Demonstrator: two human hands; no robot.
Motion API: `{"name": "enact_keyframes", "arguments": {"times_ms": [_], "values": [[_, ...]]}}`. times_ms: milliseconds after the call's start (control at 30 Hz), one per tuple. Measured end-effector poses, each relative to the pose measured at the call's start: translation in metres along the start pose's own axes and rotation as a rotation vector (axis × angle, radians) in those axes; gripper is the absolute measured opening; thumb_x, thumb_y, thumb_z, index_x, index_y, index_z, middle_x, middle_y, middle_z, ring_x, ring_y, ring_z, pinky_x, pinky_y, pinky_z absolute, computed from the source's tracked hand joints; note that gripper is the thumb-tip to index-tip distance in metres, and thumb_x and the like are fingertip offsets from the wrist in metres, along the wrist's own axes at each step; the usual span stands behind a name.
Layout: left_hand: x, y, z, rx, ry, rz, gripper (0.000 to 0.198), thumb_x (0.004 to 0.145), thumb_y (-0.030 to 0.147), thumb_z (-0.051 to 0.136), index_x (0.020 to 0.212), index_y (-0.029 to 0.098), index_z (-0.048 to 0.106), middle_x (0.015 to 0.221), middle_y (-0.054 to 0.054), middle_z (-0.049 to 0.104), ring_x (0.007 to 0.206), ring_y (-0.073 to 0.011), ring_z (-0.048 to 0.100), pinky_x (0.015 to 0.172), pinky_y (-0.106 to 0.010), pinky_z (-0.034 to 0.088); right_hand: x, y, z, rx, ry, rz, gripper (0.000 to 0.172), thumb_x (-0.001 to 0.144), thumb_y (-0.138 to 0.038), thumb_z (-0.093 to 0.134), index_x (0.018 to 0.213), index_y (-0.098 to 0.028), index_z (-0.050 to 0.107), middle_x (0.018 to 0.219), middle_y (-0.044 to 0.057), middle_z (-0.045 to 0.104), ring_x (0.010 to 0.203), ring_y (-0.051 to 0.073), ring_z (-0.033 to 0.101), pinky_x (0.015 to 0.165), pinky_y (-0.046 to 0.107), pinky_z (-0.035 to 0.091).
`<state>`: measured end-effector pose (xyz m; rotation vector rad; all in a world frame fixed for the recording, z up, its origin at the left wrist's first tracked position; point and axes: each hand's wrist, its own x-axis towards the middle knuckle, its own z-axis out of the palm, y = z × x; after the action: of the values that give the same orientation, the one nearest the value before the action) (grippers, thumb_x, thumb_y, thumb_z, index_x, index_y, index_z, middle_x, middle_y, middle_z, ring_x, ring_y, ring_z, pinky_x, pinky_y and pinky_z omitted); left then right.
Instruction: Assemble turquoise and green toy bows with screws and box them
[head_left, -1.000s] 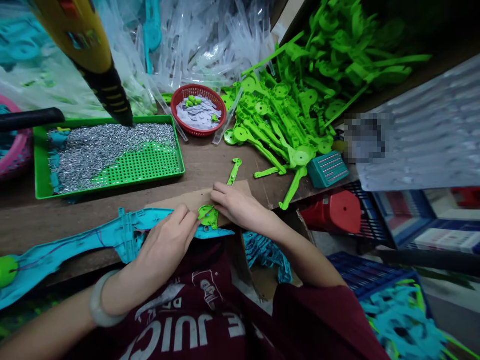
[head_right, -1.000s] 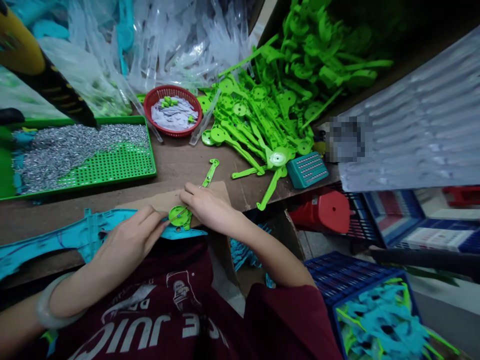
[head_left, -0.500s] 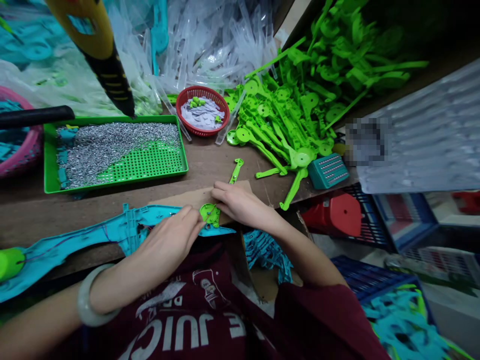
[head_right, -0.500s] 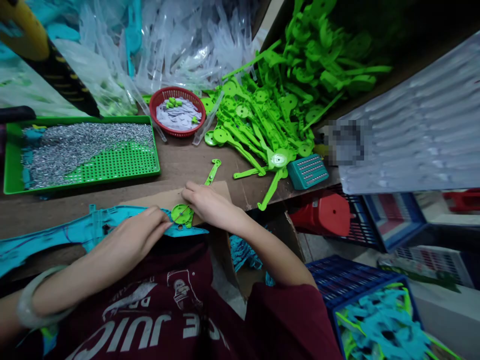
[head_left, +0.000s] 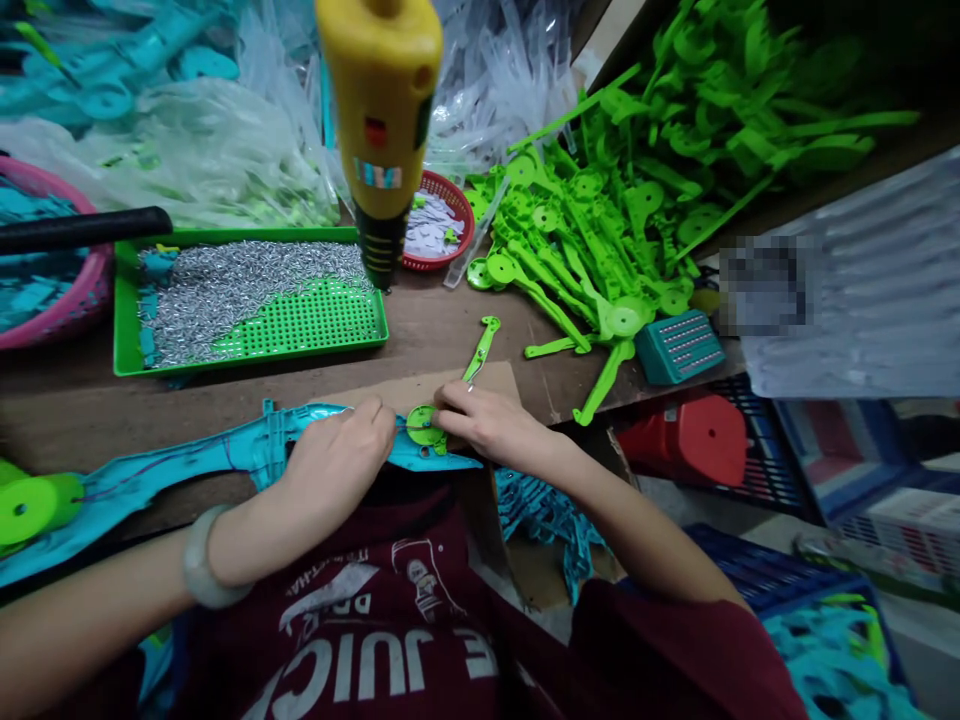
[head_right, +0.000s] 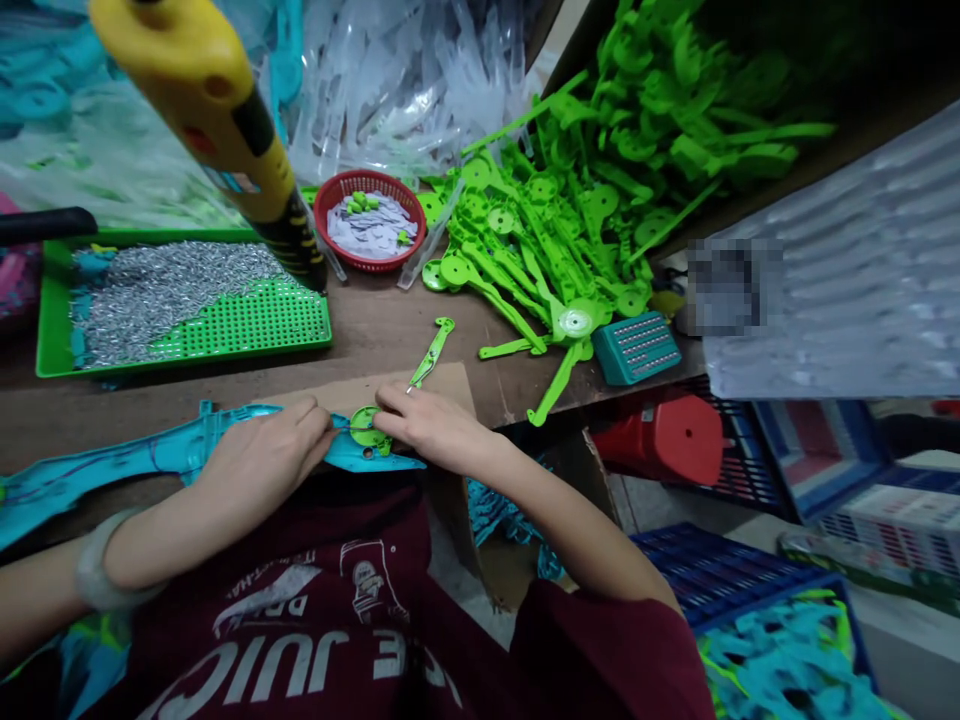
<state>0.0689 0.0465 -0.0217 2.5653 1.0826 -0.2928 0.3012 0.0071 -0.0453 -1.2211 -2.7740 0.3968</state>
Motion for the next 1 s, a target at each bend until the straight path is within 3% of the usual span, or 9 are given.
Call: {"name": "enact_keyframes", "arguments": {"times_ms": [200, 367, 533, 733, 867, 1000], "values": [[0.024, 0.007, -0.022, 0.034, -0.208, 0.021, 0.019, 0.094, 0.014, 0.051, 0.088, 0.013, 0.069, 0.087, -0.012, 0.073, 0.077, -0.0281, 0.070, 0.060, -0.034, 0.040, 0.001, -0.014, -0.003, -0.019, 0.100, 0.008, 0.019, 0.098, -0.021, 0.048, 0.093, -0.013, 0.065, 0.096, 0.013, 0.059, 0.092, 0.023, 0.050, 0.071, 0.034, 0.045], [0.031, -0.004, -0.013, 0.030, -0.165, 0.119, 0.020, 0.091, 0.013, 0.052, 0.082, 0.014, 0.070, 0.078, -0.011, 0.072, 0.070, -0.0254, 0.068, 0.059, -0.033, 0.040, 0.013, -0.033, 0.006, -0.042, 0.264, 0.024, 0.025, 0.101, -0.016, 0.043, 0.090, -0.013, 0.065, 0.088, 0.010, 0.061, 0.085, 0.022, 0.048, 0.071, 0.032, 0.043], [0.031, -0.019, -0.006, -0.050, -0.142, 0.184, 0.021, 0.092, 0.021, 0.055, 0.077, 0.015, 0.069, 0.072, -0.008, 0.069, 0.062, -0.0212, 0.062, 0.056, -0.031, 0.036, 0.022, -0.040, 0.014, 0.028, 0.203, 0.163, 0.022, 0.100, -0.015, 0.047, 0.085, -0.015, 0.063, 0.087, 0.008, 0.060, 0.082, 0.019, 0.049, 0.071, 0.030, 0.041], [0.028, -0.044, -0.025, -0.312, -0.164, 0.330, 0.015, 0.092, 0.020, 0.058, 0.084, 0.017, 0.069, 0.079, -0.002, 0.069, 0.069, -0.0153, 0.063, 0.066, -0.026, 0.043, 0.028, -0.040, 0.011, 0.060, 0.144, 0.186, 0.020, 0.099, -0.015, 0.048, 0.083, -0.016, 0.061, 0.086, 0.006, 0.057, 0.081, 0.019, 0.047, 0.069, 0.030, 0.038], [0.031, -0.050, -0.035, -0.254, -0.207, 0.453, 0.012, 0.090, 0.016, 0.059, 0.085, 0.018, 0.069, 0.084, -0.002, 0.069, 0.076, -0.0159, 0.065, 0.071, -0.025, 0.046, 0.027, -0.041, 0.013, 0.027, 0.159, 0.164, 0.021, 0.100, -0.015, 0.044, 0.091, -0.015, 0.063, 0.088, 0.007, 0.058, 0.083, 0.019, 0.047, 0.070, 0.030, 0.038], [0.043, -0.035, -0.047, -0.067, -0.307, 0.425, 0.016, 0.087, 0.012, 0.057, 0.086, 0.018, 0.072, 0.083, -0.004, 0.072, 0.074, -0.0178, 0.066, 0.069, -0.027, 0.047, 0.026, -0.041, 0.013, -0.037, 0.158, 0.105, 0.024, 0.102, -0.016, 0.043, 0.102, -0.017, 0.067, 0.092, 0.007, 0.060, 0.085, 0.019, 0.048, 0.066, 0.029, 0.037]]}}
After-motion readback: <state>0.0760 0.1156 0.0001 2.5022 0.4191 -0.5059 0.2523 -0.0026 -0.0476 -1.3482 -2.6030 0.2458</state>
